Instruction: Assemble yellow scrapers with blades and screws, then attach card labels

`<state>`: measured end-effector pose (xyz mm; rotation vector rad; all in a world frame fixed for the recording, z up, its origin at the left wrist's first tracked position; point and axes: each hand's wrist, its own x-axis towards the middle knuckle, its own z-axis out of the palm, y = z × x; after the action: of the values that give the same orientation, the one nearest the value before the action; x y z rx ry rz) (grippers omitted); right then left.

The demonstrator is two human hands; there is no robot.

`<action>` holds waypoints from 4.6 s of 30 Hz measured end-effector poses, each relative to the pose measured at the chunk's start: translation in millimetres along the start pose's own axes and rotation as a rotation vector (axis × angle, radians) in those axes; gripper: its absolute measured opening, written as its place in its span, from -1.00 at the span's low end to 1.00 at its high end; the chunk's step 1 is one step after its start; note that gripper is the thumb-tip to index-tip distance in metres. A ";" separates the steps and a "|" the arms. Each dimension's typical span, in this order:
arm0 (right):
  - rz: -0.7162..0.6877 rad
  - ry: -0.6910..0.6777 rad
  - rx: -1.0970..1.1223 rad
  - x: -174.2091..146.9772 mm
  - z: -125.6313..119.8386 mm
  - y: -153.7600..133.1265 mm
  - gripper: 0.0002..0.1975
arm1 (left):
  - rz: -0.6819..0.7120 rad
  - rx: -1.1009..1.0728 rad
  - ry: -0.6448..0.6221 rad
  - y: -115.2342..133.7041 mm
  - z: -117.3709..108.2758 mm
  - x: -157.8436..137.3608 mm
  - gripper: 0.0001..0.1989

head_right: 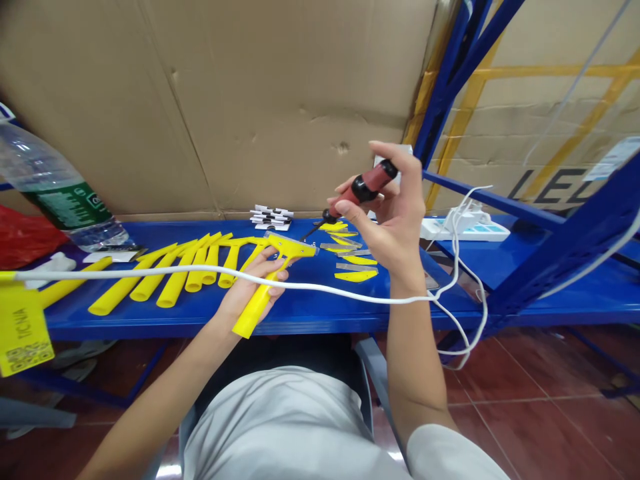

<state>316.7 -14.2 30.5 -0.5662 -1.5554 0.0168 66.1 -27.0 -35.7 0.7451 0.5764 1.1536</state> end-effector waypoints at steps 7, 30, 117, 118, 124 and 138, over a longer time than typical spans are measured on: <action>-0.259 0.369 0.101 14.8 3.7 9.0 -0.41 | 0.006 0.010 0.002 -1.5 -1.1 0.0 -0.43; -0.110 -0.007 0.083 2.1 7.3 3.8 -0.32 | 0.002 0.074 -0.063 -4.7 -4.1 2.5 -0.36; -0.077 -0.102 0.173 -1.9 21.8 -7.2 -0.25 | -0.001 0.052 -0.041 -4.9 -6.9 7.1 -0.35; -0.088 -0.072 0.146 -1.7 22.0 -6.5 -0.24 | -0.004 0.052 -0.049 -4.8 -7.1 7.1 -0.35; -0.133 -0.074 0.179 0.7 20.2 -8.8 -0.27 | -0.009 0.075 -0.071 -5.2 -8.9 7.2 -0.34; -0.116 -0.060 0.138 -1.1 22.1 -9.7 -0.30 | 0.000 0.053 -0.059 -4.7 -6.6 6.7 -0.32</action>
<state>292.6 -15.7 31.0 -0.3694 -1.6294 0.0527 66.1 -20.2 -43.7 0.8219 0.5590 1.1164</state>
